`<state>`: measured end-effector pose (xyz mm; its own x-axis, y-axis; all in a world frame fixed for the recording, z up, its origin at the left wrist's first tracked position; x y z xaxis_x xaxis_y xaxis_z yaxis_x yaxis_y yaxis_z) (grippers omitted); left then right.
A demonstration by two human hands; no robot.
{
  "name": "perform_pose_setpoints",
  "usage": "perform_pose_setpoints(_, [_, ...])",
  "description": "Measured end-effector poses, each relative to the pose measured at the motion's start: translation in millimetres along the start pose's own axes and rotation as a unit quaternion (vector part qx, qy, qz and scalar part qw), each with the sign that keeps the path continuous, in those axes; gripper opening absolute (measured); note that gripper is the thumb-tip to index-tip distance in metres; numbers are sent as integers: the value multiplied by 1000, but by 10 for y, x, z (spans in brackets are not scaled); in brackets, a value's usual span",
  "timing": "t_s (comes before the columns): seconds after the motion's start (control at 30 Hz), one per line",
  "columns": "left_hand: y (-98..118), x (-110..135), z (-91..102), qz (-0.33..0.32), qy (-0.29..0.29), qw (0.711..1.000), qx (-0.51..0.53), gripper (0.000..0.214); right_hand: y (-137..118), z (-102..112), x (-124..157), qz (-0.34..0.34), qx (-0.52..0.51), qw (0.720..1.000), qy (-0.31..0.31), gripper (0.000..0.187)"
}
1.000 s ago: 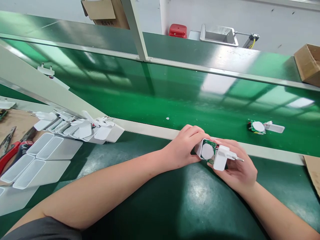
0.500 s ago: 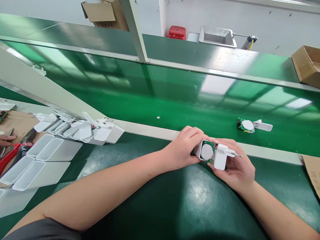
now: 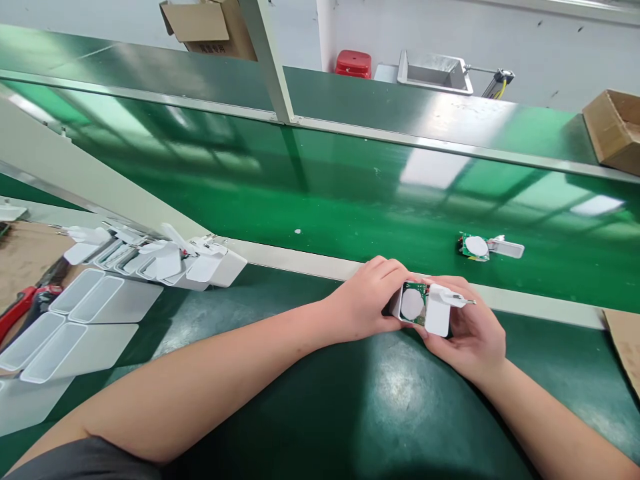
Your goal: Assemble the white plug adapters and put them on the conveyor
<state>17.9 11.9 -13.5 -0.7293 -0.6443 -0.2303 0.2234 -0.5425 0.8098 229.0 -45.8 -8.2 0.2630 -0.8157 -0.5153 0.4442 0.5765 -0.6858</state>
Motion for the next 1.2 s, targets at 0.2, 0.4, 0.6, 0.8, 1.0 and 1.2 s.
perform_pose_setpoints(0.2, [32,-3,1,17,-9,1000,-6,59,20,-6,22,-26,-9,1000,-10,69])
perform_pose_setpoints(0.4, [26,-11,-7,18,-13,1000,-14,59,32,-11,38,-41,-17,999,-17,64])
perform_pose_setpoints(0.6, [25,-6,-9,6,-9,1000,-10,57,5,-6,23,-28,-15,999,-18,66])
perform_pose_setpoints(0.8, [21,-10,-6,2,-9,1000,-3,54,1,-10,10,-26,-14,999,-20,68])
perform_pose_setpoints(1.0, [5,-14,-14,-2,-13,1000,-5,53,1,-6,8,-22,-15,999,-22,69])
perform_pose_setpoints(1.2, [-9,-9,-26,-13,-10,1000,-1,53,15,-10,22,-24,-7,999,-22,68])
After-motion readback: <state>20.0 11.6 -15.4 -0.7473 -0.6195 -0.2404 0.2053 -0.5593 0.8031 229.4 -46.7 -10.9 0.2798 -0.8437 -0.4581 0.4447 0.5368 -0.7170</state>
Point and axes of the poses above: each hand's wrist, its own x-axis away from the middle knuckle, its own z-axis out of the back of the hand, y = z × x, the point moved 2 cm from there along -x, towards the middle knuckle, and after that the axes turned 8 degrees about x, right-handed, at the moved point
